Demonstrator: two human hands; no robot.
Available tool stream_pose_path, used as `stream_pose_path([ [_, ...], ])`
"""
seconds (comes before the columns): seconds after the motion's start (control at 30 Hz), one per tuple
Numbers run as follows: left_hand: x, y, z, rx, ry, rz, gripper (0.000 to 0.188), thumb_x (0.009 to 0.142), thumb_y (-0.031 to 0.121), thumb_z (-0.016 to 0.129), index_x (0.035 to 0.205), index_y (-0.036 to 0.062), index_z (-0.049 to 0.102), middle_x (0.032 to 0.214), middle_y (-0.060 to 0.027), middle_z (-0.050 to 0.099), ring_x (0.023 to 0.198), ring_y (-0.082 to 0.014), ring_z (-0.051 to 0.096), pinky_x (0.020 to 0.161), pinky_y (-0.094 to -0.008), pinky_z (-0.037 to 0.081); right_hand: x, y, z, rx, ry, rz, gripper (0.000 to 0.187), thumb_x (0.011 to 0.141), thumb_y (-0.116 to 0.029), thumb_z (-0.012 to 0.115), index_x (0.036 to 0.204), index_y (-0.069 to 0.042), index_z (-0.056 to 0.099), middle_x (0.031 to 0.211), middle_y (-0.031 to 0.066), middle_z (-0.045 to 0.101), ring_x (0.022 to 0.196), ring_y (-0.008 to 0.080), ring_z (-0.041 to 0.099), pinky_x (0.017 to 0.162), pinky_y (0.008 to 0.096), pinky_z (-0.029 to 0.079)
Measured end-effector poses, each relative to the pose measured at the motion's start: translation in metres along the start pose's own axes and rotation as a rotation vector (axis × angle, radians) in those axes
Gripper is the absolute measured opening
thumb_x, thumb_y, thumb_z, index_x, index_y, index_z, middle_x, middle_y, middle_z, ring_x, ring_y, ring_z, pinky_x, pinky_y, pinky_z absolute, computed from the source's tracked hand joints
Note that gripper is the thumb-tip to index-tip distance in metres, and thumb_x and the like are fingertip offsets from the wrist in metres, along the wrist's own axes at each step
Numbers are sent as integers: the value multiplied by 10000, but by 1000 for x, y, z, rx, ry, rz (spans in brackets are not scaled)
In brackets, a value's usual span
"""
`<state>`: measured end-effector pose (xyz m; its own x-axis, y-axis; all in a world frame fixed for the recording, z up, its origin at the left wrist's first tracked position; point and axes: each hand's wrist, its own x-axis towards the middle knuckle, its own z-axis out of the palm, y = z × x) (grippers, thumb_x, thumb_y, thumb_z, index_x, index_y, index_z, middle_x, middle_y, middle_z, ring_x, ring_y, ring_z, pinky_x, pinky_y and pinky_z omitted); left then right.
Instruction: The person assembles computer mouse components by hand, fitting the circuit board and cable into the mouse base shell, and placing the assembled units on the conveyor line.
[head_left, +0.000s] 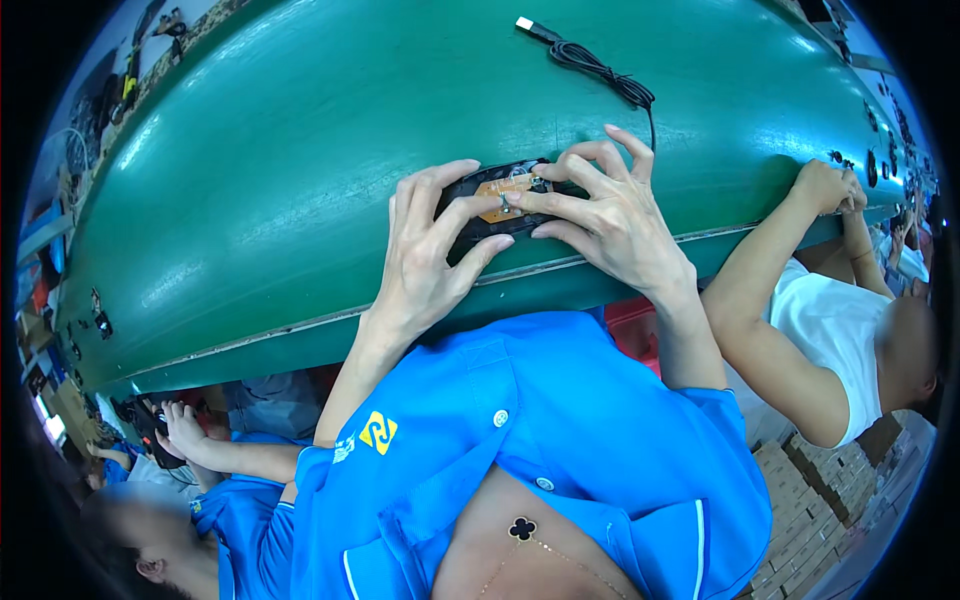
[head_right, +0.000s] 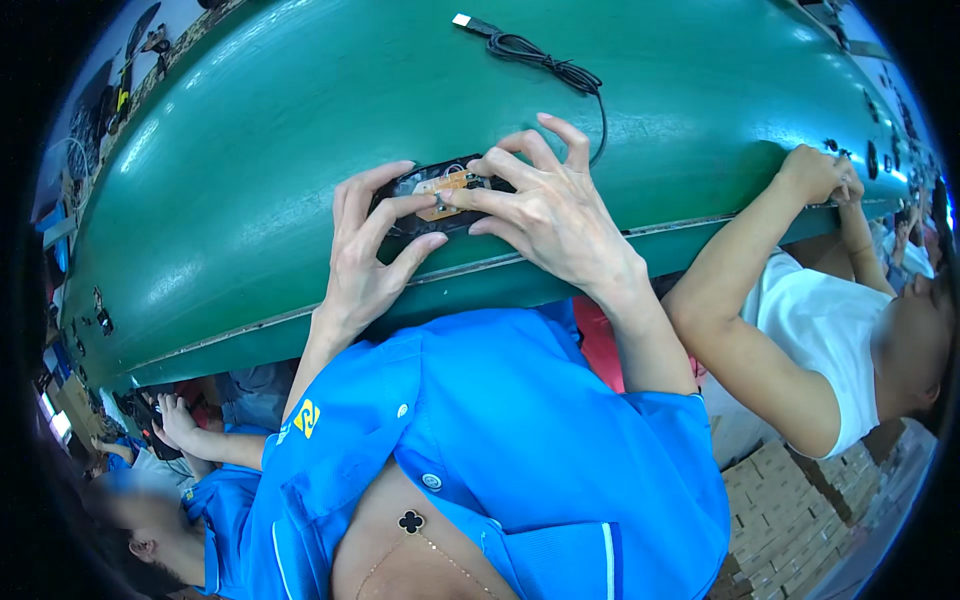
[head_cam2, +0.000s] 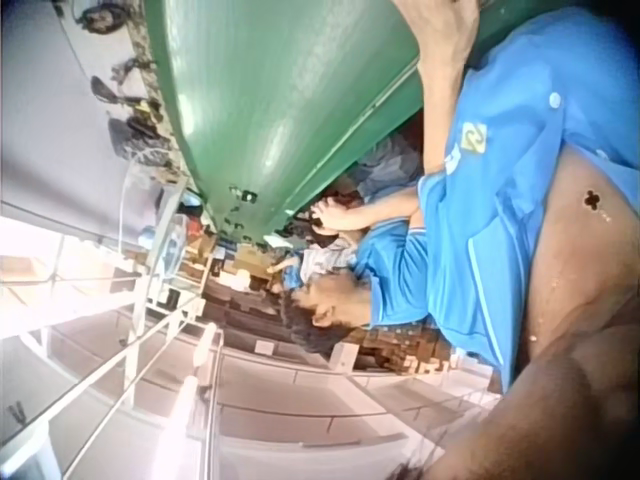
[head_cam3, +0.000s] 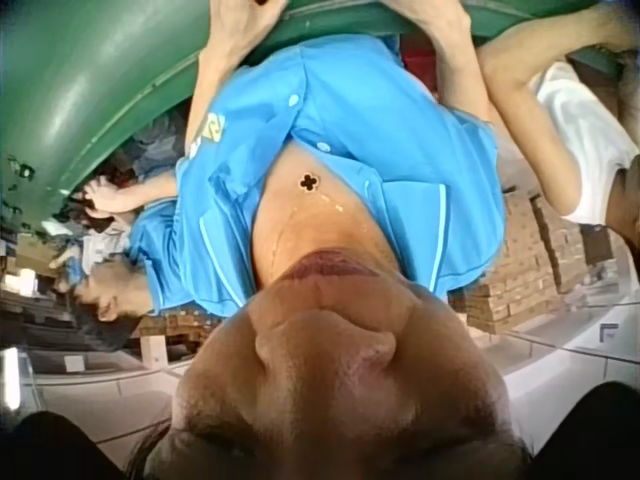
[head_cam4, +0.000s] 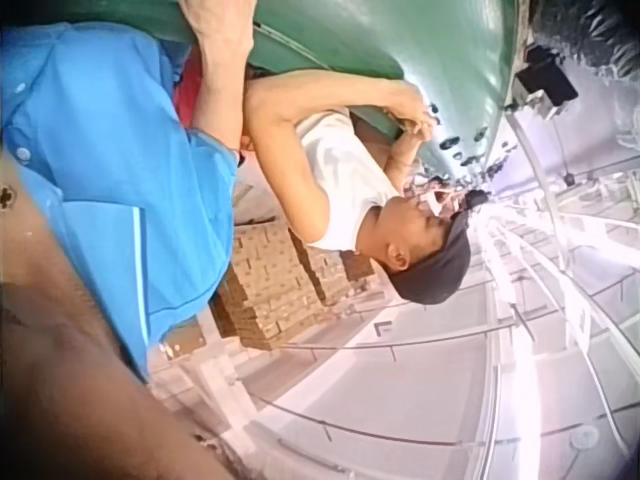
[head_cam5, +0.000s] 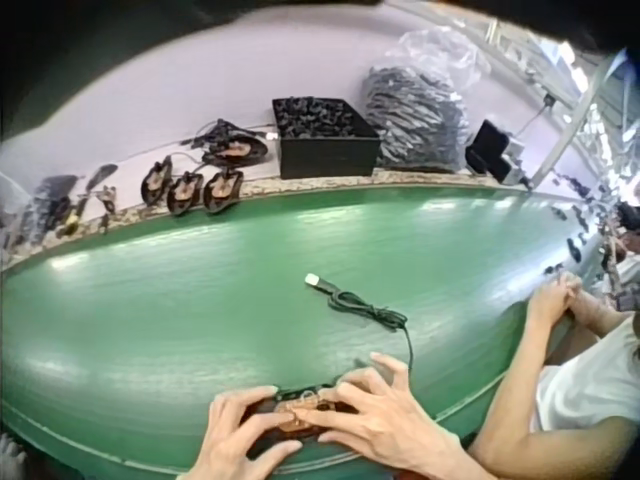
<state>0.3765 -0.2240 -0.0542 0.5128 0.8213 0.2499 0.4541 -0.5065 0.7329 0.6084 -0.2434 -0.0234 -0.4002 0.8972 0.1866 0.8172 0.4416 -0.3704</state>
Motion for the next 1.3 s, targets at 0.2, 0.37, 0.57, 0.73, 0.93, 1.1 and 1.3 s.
stream_pose_path([
  [0.2,20,1,3,181,2,68,296,832,263,774,1089,132,710,1317,-125,543,1146,-296,518,972,-421,416,3,12,3,-56,108,11,373,754,-311,770,1126,-309,745,1118,-61,647,1102,170,545,1169,499,183],
  [0.37,26,-9,6,205,-6,125,334,853,300,752,1150,155,706,1315,-124,546,1126,-295,526,960,-419,416,4,17,3,-89,93,21,405,748,-313,779,1150,-289,733,1179,-72,656,1153,161,545,1170,490,181],
  [0.57,34,-10,3,292,-31,172,363,868,329,736,1192,170,696,1324,-121,542,1115,-287,528,956,-420,412,0,23,2,161,197,181,441,744,-320,787,1175,-259,719,1250,-90,656,1228,154,535,1170,481,179],
  [0.73,39,-10,2,320,-67,203,386,874,348,728,1217,177,683,1333,-115,536,1123,-280,528,957,-424,409,-8,27,0,139,179,249,461,744,-336,796,1185,-231,707,1321,-108,642,1284,152,516,1169,481,182],
  [0.93,48,-9,5,315,-97,233,407,877,355,722,1239,175,671,1329,-116,542,1133,-277,530,965,-428,408,-16,33,5,65,198,227,473,721,-381,813,1160,-228,725,1303,-103,661,1303,148,502,1176,457,193],
  [1.1,54,-7,10,300,-99,249,414,873,342,724,1242,163,667,1325,-121,548,1129,-292,538,964,-439,411,-19,39,-6,-114,180,259,402,752,-442,779,1121,-289,739,1295,-100,662,1304,168,500,1165,459,207],
  [1.3,90,3,33,294,-142,276,429,863,296,726,1258,144,660,1332,-162,546,1124,-337,544,976,-455,413,-29,76,-9,-217,285,202,350,809,-487,733,1106,-302,735,1276,-85,643,1273,185,507,1132,521,230],
])
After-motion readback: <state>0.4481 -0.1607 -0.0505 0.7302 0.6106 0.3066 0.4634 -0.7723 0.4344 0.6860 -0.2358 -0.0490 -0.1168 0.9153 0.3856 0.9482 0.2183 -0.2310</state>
